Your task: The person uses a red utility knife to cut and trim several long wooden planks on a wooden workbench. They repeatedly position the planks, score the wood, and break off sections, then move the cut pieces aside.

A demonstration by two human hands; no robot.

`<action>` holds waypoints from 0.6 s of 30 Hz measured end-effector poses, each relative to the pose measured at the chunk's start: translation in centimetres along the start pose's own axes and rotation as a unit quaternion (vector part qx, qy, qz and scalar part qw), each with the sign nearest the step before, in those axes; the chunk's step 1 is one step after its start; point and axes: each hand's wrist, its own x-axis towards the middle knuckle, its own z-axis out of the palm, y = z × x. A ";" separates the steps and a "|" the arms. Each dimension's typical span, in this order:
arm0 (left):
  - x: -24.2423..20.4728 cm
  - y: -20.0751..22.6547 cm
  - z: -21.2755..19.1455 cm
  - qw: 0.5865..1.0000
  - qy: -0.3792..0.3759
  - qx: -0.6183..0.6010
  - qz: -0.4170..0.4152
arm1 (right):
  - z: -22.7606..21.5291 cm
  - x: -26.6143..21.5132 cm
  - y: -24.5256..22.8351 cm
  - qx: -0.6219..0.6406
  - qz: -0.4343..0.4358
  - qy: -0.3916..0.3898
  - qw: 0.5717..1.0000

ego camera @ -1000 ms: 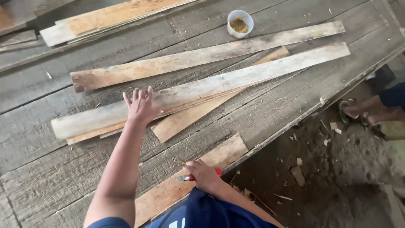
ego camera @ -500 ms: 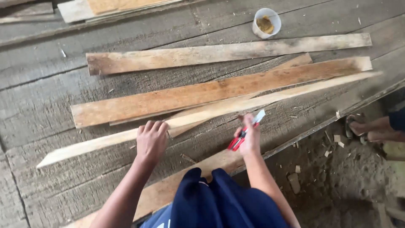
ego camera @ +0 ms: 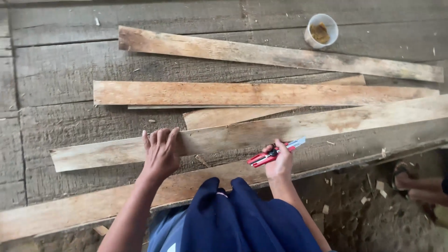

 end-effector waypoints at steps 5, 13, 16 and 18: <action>-0.4 1.8 -3.7 0.998 -0.051 -0.030 -0.007 | 0.9 0.2 -2.7 -0.018 -0.007 -0.068 0.997; -1.0 2.8 -7.3 0.990 -0.028 -0.109 -0.082 | 5.8 -1.3 -6.1 0.001 -0.058 -0.155 0.986; -1.5 2.3 -11.1 0.986 0.012 -0.111 -0.121 | 8.7 -2.4 -6.8 -0.050 -0.088 -0.249 0.963; -2.1 1.1 -13.2 0.971 0.099 -0.169 -0.138 | 11.8 -6.4 -7.3 -0.127 -0.139 -0.340 0.921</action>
